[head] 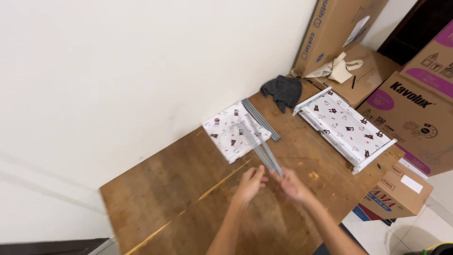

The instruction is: The person disassembles a small three-tier fabric storage rack by removing the top shelf, detaching the side fabric panels, and pulling out the metal support rods. The components are placed on a nearby wooden table.

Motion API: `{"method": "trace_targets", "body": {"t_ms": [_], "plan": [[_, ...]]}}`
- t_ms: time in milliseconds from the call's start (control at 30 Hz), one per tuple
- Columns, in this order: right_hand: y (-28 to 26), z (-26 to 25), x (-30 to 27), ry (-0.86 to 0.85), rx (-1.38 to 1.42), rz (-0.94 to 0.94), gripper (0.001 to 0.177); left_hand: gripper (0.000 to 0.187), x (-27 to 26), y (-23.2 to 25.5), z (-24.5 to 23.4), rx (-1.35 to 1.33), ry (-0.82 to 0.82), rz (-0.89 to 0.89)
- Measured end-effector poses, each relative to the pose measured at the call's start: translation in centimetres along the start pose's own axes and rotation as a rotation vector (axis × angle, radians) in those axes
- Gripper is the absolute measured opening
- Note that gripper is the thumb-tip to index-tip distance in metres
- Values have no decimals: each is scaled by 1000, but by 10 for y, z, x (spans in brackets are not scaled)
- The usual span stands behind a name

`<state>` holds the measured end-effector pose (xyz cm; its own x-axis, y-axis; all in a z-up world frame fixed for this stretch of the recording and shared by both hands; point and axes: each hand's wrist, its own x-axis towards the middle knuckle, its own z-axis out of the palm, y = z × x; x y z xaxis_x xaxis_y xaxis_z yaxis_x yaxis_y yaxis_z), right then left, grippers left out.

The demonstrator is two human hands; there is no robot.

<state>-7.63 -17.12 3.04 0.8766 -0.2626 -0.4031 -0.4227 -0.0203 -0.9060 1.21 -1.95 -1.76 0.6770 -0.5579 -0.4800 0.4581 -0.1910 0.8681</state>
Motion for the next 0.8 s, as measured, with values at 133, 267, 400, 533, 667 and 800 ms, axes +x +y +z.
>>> {"method": "trace_targets", "body": {"t_ms": [133, 267, 400, 533, 667, 800], "plan": [[16, -76, 100, 112, -74, 110, 37, 38, 83, -28, 3, -30, 29, 117], [28, -99, 178, 159, -105, 229, 37, 32, 115, -34, -12, 166, 133, 213], [42, -99, 236, 97, -164, 43, 36, 33, 142, -3, -17, 352, 254, 179], [40, -98, 274, 100, -299, -132, 38, 35, 170, 40, -8, 414, 323, 190], [18, -98, 276, 141, -544, -12, 44, 33, 192, 75, 7, 578, 337, 181], [-3, -89, 269, 228, -692, -54, 35, 38, 214, 92, 24, 871, 349, 155]]}}
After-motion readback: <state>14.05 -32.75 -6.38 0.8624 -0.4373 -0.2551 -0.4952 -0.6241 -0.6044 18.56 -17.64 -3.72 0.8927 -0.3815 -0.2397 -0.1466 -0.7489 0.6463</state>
